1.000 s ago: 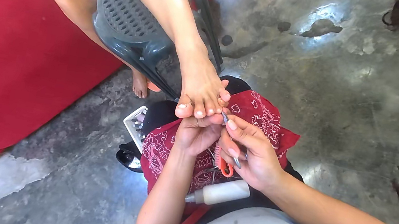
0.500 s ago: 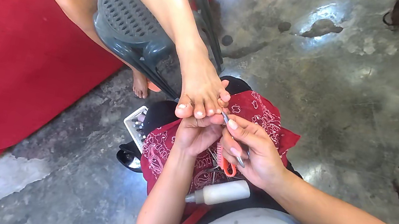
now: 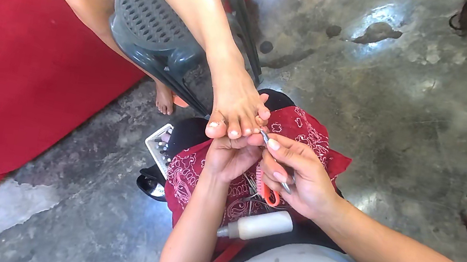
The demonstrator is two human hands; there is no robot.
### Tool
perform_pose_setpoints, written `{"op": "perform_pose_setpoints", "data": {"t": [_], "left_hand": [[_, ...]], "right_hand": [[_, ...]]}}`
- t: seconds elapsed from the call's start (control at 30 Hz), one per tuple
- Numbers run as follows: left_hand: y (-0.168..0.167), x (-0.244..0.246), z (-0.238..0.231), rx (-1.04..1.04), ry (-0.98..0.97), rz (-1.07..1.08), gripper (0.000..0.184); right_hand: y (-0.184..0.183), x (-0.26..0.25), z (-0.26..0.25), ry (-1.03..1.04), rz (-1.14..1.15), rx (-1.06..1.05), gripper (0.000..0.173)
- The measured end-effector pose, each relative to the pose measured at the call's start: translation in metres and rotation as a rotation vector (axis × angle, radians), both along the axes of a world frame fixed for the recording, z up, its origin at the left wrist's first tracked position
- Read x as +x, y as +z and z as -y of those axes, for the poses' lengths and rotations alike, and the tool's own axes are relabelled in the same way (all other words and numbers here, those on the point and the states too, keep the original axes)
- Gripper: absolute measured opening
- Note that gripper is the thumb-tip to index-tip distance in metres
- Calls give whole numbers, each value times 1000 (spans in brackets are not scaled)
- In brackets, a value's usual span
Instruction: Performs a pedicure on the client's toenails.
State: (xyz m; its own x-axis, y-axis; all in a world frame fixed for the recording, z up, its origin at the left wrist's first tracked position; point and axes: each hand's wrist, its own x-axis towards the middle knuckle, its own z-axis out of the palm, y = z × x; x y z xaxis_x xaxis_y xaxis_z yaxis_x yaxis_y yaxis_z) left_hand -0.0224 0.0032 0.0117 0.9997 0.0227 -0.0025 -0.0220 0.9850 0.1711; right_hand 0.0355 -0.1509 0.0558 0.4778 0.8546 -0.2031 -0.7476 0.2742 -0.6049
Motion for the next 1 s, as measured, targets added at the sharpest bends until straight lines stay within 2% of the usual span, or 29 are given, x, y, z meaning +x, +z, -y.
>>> {"op": "perform_pose_setpoints", "data": {"t": [0.07, 0.2, 0.3, 0.37, 0.47, 0.5, 0.6, 0.67, 0.77, 0.8, 0.87, 0.93, 1.0], "left_hand": [[0, 0, 0, -1, -4, 1, 48], [1, 2, 0, -9, 12, 17, 59], [3, 1, 3, 54, 43, -3, 51], [2, 1, 2, 48, 41, 19, 46], [1, -1, 2, 61, 41, 25, 14], [0, -1, 2, 86, 47, 14, 9], [-4, -1, 1, 116, 37, -36, 16], [-5, -1, 0, 107, 26, -25, 18], [0, -2, 1, 68, 26, 41, 12], [2, -2, 2, 44, 14, 55, 17], [2, -1, 0, -1, -7, 71, 45], [2, -1, 0, -17, -2, 22, 58], [2, -1, 0, -48, -12, -7, 63]], "right_hand": [[1, 1, 0, -5, 34, -25, 30], [2, 8, -1, 40, -3, -32, 32], [4, 19, -2, 77, -55, 136, 35], [10, 25, -8, 31, 56, 217, 36], [25, 39, -31, -62, 345, 223, 32], [31, 46, -40, -126, 469, 203, 30], [50, 62, -55, -351, 672, 270, 20], [55, 63, -55, -393, 620, 373, 16], [34, 33, -35, -174, 414, 288, 21], [23, 22, -26, -66, 317, 226, 27], [3, 7, -10, 99, 146, 114, 31], [-5, 0, 0, 134, 20, 38, 31], [-6, -2, 3, 110, -52, 2, 28]]}}
